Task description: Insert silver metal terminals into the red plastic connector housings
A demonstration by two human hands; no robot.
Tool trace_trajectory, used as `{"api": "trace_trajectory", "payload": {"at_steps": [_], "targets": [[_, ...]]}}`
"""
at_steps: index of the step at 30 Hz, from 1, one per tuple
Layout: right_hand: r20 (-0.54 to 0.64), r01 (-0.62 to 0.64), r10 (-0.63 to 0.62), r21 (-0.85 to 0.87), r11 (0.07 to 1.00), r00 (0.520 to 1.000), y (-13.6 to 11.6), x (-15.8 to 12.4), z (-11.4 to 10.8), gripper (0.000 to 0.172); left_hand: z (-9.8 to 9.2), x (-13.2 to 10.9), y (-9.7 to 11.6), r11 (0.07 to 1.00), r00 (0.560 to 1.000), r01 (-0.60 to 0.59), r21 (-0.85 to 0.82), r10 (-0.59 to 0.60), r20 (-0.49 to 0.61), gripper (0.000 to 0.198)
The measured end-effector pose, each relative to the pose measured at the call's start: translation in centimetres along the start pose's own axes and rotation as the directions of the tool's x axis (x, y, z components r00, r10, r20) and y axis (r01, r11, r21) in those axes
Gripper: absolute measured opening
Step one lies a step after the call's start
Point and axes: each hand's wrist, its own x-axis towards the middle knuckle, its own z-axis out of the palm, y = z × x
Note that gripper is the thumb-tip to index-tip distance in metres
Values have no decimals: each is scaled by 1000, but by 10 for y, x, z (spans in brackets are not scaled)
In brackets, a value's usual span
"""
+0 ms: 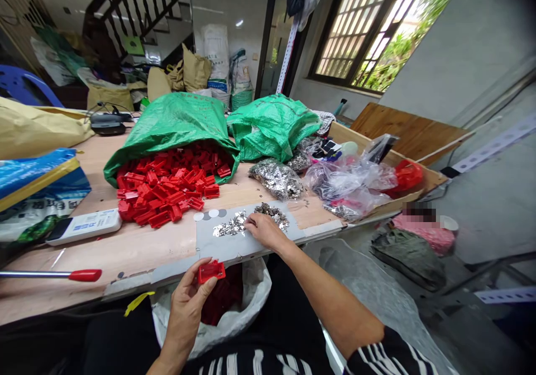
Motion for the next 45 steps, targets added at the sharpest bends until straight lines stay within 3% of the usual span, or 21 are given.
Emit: {"api": "trace_trajectory", "payload": {"at_steps": [5, 10, 15, 20, 29, 35, 45], "targets": [[-29, -39, 39, -11, 999, 999, 9, -3, -1, 15, 1, -1, -1, 999, 999, 28, -29, -27, 20, 49], [-6, -22, 23, 6, 1000, 1000, 3, -3, 3, 14, 5, -2, 1, 998, 998, 47, -39, -46, 41, 49], [14, 20, -21, 42, 999, 1000, 2, -2, 1, 14, 6, -3, 6, 1000, 1000, 25, -6, -25, 11, 48], [-31, -15, 16, 26, 1000, 999, 10, -1, -1, 18, 5, -4, 5, 999, 1000, 28, 23, -28, 0, 48], [-18, 40, -40, 32, 999, 999, 7, -2, 6, 15, 9, -5, 6, 998, 998, 54, -21, -54, 12, 49], [-57, -9, 10, 7, 1000, 998, 13, 2, 6, 17, 10, -6, 7, 998, 998, 63, -5, -63, -5, 53], [-47, 15, -14, 28, 999, 999, 17, 3, 6, 17, 12, -6, 6, 994, 995, 99, -40, -100, -23, 56]]}}
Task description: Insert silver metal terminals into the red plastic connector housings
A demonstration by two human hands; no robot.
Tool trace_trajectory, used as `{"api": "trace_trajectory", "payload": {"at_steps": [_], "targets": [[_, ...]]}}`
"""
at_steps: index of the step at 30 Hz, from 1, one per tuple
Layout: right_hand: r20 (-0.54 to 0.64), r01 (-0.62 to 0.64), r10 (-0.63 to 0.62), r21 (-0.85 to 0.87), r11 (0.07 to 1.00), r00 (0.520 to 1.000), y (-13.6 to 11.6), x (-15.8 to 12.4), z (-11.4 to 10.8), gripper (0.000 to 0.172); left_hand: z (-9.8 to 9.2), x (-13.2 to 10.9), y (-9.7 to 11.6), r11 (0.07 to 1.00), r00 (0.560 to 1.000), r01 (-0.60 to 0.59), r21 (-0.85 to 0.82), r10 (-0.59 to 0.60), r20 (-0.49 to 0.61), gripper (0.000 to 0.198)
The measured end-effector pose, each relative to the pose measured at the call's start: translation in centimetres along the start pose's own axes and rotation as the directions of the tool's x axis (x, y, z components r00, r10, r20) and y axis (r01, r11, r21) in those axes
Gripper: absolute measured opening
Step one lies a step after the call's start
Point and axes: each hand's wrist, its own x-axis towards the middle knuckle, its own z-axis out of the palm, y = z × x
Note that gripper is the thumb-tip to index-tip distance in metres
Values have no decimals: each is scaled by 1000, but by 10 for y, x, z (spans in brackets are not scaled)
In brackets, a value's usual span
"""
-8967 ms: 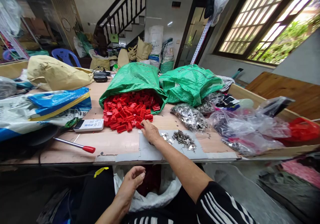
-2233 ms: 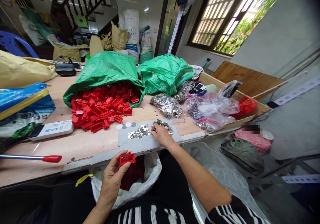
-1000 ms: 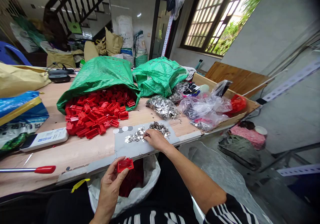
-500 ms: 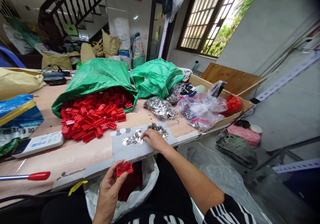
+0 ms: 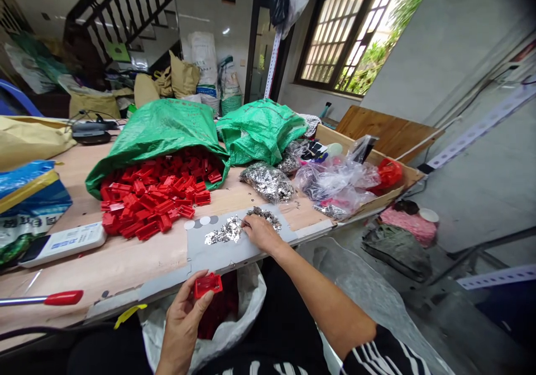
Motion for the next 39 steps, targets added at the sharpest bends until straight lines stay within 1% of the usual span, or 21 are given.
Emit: {"api": "trace_trajectory", "payload": {"at_steps": [4, 7, 10, 14, 17, 21, 25, 31, 34, 39], "targets": [[-4, -14, 14, -3, 1000, 1000, -1, 1, 2, 17, 4, -3, 2, 1000, 1000, 1, -28, -1, -6, 54], [15, 2, -2, 12, 1000, 1000, -4, 0, 1, 16, 6, -5, 3, 999, 1000, -12, -33, 12, -11, 53], [40, 25, -27, 49, 998, 999, -4, 0, -5, 15, 2, -3, 2, 1000, 1000, -3, -7, 3, 21, 52], [-1, -2, 2, 77, 997, 1000, 1, -2, -13, 17, -3, -1, -2, 1000, 999, -10, 6, 10, 34, 53], [-27, -36, 37, 68, 997, 999, 3, -3, -14, 15, -3, 0, -4, 1000, 999, -13, 5, 13, 38, 53], [-26, -50, 51, 54, 997, 998, 1, -4, -12, 13, -3, 0, -6, 1000, 999, -12, 5, 11, 48, 51], [-2, -21, 21, 53, 998, 1000, -6, -5, -9, 13, -5, 0, -8, 1000, 999, -16, 15, 16, 50, 52], [30, 3, -5, 63, 998, 1000, -16, -5, -2, 12, -2, -3, -3, 1000, 999, -16, 26, 15, 40, 51], [37, 12, -14, 68, 998, 999, -16, -5, -1, 8, 1, -3, 0, 1000, 999, -26, 12, 25, 43, 49], [18, 47, -49, 82, 996, 999, -14, -8, 0, 10, 4, -3, 1, 999, 998, -28, 29, 27, 54, 51]]}}
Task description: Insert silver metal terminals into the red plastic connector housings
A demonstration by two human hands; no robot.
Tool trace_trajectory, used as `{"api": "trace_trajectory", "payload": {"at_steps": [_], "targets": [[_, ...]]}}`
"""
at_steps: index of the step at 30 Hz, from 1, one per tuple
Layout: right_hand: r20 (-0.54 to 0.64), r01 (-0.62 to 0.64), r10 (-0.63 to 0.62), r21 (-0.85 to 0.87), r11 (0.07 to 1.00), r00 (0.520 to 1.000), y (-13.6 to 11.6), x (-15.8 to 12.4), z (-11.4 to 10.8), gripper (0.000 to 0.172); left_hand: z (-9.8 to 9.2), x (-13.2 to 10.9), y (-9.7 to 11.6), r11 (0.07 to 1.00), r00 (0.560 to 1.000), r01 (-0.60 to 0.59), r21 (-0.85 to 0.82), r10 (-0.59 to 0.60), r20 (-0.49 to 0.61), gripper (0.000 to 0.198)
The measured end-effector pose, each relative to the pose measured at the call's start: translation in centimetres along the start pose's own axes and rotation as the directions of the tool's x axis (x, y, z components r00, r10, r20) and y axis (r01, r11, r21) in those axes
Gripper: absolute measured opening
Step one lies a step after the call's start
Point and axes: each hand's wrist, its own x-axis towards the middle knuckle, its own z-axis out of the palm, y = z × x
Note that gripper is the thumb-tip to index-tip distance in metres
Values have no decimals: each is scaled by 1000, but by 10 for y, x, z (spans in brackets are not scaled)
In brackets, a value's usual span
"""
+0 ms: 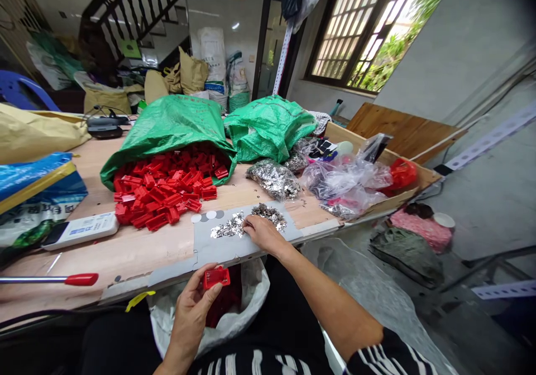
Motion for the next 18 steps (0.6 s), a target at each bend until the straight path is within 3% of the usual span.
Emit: {"api": "trace_trajectory", "payload": {"at_steps": [4, 13, 18], "targets": [[6, 23, -23, 4, 1000, 1000, 1, -2, 3, 7, 1, 2, 2, 999, 1000, -23, 22, 23, 16, 50], [-17, 71, -70, 59, 996, 997, 3, -1, 6, 6, 1, 3, 9, 919, 955, -293, 266, 297, 24, 38], [-54, 123, -116, 141, 982, 992, 4, -5, 9, 7, 0, 1, 11, 901, 951, -297, 315, 310, 10, 36]]}}
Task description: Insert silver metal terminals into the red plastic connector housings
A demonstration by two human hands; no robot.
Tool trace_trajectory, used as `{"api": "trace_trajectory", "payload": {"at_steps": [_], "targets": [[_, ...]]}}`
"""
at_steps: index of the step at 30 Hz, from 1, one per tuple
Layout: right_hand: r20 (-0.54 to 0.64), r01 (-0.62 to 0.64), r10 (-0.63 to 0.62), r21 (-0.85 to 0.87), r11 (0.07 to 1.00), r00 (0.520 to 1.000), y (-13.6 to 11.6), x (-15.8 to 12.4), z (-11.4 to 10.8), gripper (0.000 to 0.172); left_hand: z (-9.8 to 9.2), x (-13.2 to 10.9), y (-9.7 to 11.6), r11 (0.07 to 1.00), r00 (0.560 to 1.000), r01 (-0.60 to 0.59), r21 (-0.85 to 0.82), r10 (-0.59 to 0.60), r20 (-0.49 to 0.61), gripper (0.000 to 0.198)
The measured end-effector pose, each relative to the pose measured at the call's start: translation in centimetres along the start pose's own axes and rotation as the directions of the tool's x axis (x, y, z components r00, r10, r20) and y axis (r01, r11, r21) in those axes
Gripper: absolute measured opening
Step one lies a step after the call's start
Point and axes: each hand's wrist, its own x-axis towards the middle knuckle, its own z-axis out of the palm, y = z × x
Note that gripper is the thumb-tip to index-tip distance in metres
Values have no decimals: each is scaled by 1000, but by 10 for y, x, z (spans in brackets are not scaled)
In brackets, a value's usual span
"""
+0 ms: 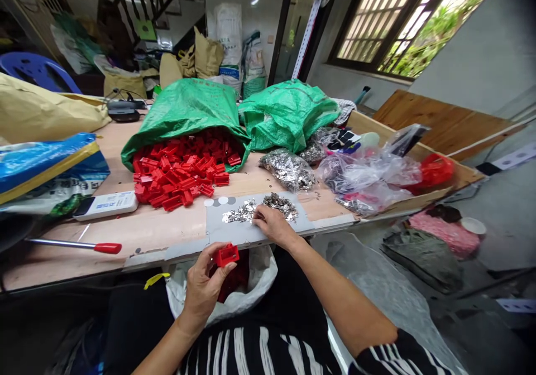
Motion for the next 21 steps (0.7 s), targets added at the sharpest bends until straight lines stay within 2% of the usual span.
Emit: {"api": "trace_trajectory", "payload": {"at_steps": [4, 11, 14, 18, 21], "targets": [[-60, 11, -8, 44, 999, 998, 3, -3, 0, 8, 1, 1, -3, 997, 999, 34, -64, -32, 25, 37], [-146, -54, 67, 94, 994, 987, 8, -12, -2, 8, 4, 10, -3, 986, 994, 86, -140, -94, -50, 39], [-153, -66, 79, 87, 994, 985, 8, -18, 0, 9, 3, 9, -4, 979, 990, 127, -159, -134, -36, 41], [-126, -33, 32, -4, 999, 992, 4, -23, 3, 20, 1, 6, -5, 968, 982, 177, -179, -186, -33, 45], [-132, -60, 57, -17, 998, 990, -1, -23, 4, 19, -1, 5, -5, 956, 973, 218, -196, -227, -26, 50]]}}
